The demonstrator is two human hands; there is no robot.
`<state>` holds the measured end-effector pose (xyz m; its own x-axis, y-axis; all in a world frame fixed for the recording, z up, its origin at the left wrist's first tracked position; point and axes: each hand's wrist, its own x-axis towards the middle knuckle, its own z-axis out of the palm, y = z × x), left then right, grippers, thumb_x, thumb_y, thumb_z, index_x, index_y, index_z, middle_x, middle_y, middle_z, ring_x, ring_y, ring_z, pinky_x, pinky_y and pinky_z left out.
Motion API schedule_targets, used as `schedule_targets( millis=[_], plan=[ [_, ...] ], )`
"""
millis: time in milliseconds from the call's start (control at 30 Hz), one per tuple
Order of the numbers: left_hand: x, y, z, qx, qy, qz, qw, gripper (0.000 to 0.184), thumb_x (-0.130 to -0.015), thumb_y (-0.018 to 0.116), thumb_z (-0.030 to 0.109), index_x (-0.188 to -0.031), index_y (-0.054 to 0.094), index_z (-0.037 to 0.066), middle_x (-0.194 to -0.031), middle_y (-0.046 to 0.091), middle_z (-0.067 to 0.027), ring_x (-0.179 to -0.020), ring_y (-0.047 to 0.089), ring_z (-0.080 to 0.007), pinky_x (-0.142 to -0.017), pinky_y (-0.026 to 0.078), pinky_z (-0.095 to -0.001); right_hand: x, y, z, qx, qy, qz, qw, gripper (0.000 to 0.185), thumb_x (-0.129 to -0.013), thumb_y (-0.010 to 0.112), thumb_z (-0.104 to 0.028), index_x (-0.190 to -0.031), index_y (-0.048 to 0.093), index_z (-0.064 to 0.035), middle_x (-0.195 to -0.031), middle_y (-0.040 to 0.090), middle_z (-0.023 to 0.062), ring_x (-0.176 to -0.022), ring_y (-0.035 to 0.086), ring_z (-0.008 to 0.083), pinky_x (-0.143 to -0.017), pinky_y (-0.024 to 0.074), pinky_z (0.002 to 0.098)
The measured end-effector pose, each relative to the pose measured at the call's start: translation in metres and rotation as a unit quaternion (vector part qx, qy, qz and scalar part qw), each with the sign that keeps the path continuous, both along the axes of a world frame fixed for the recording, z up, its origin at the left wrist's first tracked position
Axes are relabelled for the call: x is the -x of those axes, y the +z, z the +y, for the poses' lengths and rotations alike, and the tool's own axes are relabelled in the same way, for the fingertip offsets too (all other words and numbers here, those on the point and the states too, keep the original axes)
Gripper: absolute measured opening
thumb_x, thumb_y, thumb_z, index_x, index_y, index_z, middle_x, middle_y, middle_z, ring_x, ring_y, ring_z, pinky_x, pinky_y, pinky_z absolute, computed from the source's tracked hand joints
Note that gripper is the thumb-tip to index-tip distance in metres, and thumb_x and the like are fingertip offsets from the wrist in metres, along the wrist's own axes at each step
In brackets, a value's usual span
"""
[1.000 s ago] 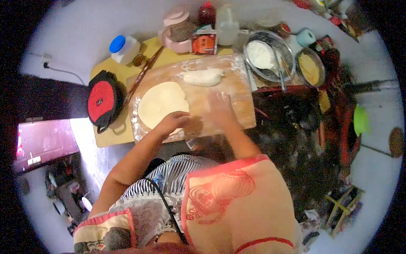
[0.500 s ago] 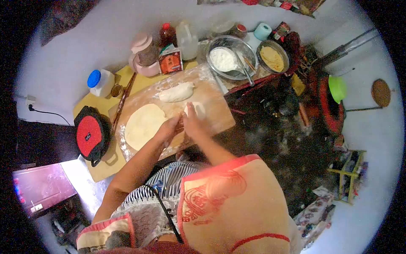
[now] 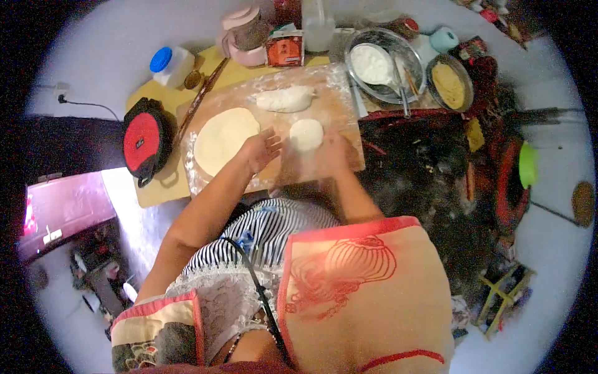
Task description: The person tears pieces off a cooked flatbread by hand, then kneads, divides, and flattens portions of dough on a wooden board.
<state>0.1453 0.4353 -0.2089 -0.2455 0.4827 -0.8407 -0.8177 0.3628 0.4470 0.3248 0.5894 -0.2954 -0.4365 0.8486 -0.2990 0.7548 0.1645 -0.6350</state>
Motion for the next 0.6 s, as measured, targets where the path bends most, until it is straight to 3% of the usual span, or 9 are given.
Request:
schedule_targets(
  millis=[67, 167, 267, 367, 433, 467, 600],
  plan=[
    [0.000, -0.018, -0.002, -0.002, 0.048, 0.019, 0.999, 0.044, -0.105, 0.046, 0.029, -0.136, 0.047, -0.003, -0.133, 0.056, -0.0158, -0.111, 0.059, -0.0267, -0.098, 0.047, -0.0377, -0.008, -0.028, 0.032, 0.074, 0.040, 0.001, 0.996, 0.038, -0.093, 0.063, -0.032, -0.124, 0.064, -0.0093, -0.115, 0.070, 0.0155, -0.105, 0.067, 0.0314, -0.090, 0.0502, 0.0407],
    [-0.008, -0.045, -0.007, -0.005, 0.068, -0.013, 0.998, 0.034, -0.104, 0.048, 0.023, -0.125, 0.054, -0.003, -0.117, 0.064, -0.0135, -0.102, 0.063, -0.0259, -0.091, 0.051, -0.0369, 0.013, 0.011, 0.043, 0.091, 0.068, -0.031, 0.993, 0.047, -0.089, 0.069, -0.040, -0.123, 0.064, -0.0071, -0.113, 0.071, 0.0146, -0.103, 0.068, 0.0298, -0.088, 0.0505, 0.0397],
    [-0.022, -0.031, -0.013, -0.076, 0.052, -0.034, 0.995, 0.032, -0.104, 0.049, 0.022, -0.123, 0.057, -0.002, -0.115, 0.066, -0.0149, -0.105, 0.062, -0.0257, -0.091, 0.052, -0.0348, 0.037, 0.026, 0.040, 0.052, 0.077, -0.045, 0.995, 0.049, -0.084, 0.073, -0.039, -0.118, 0.064, -0.0053, -0.112, 0.070, 0.0179, -0.100, 0.068, 0.0338, -0.087, 0.0515, 0.0448],
    [-0.025, 0.000, -0.004, -0.043, 0.050, -0.051, 0.997, 0.031, -0.103, 0.050, 0.021, -0.123, 0.059, -0.001, -0.120, 0.065, -0.0144, -0.107, 0.063, -0.0248, -0.091, 0.052, -0.0332, 0.051, 0.018, 0.041, 0.022, 0.135, -0.083, 0.987, 0.051, -0.081, 0.076, -0.041, -0.116, 0.064, -0.0054, -0.111, 0.070, 0.0177, -0.100, 0.068, 0.0346, -0.088, 0.0516, 0.0454],
    [-0.032, 0.046, 0.001, -0.023, 0.092, -0.085, 0.992, 0.030, -0.103, 0.050, 0.021, -0.123, 0.060, 0.001, -0.123, 0.065, -0.0133, -0.109, 0.063, -0.0239, -0.092, 0.052, -0.0332, 0.058, 0.009, 0.046, 0.125, 0.202, -0.105, 0.966, 0.051, -0.081, 0.076, -0.042, -0.115, 0.064, -0.0055, -0.112, 0.069, 0.0175, -0.103, 0.067, 0.0346, -0.088, 0.0513, 0.0457],
    [-0.034, 0.052, 0.001, -0.017, 0.100, -0.086, 0.991, 0.030, -0.103, 0.050, 0.021, -0.123, 0.060, 0.002, -0.124, 0.065, -0.0127, -0.109, 0.063, -0.0235, -0.092, 0.052, -0.0332, 0.060, 0.006, 0.047, 0.175, 0.234, -0.119, 0.949, 0.052, -0.081, 0.076, -0.043, -0.115, 0.064, -0.0055, -0.113, 0.068, 0.0174, -0.105, 0.066, 0.0346, -0.088, 0.0511, 0.0459],
    [-0.039, 0.046, -0.003, -0.028, 0.092, -0.060, 0.994, 0.029, -0.103, 0.050, 0.021, -0.122, 0.063, 0.004, -0.123, 0.066, -0.0105, -0.108, 0.063, -0.0220, -0.092, 0.053, -0.0332, 0.057, 0.036, 0.039, 0.095, 0.308, -0.103, 0.941, 0.053, -0.084, 0.073, -0.041, -0.120, 0.058, -0.0055, -0.115, 0.069, 0.0164, -0.107, 0.066, 0.0332, -0.090, 0.0510, 0.0437]
  ],
)
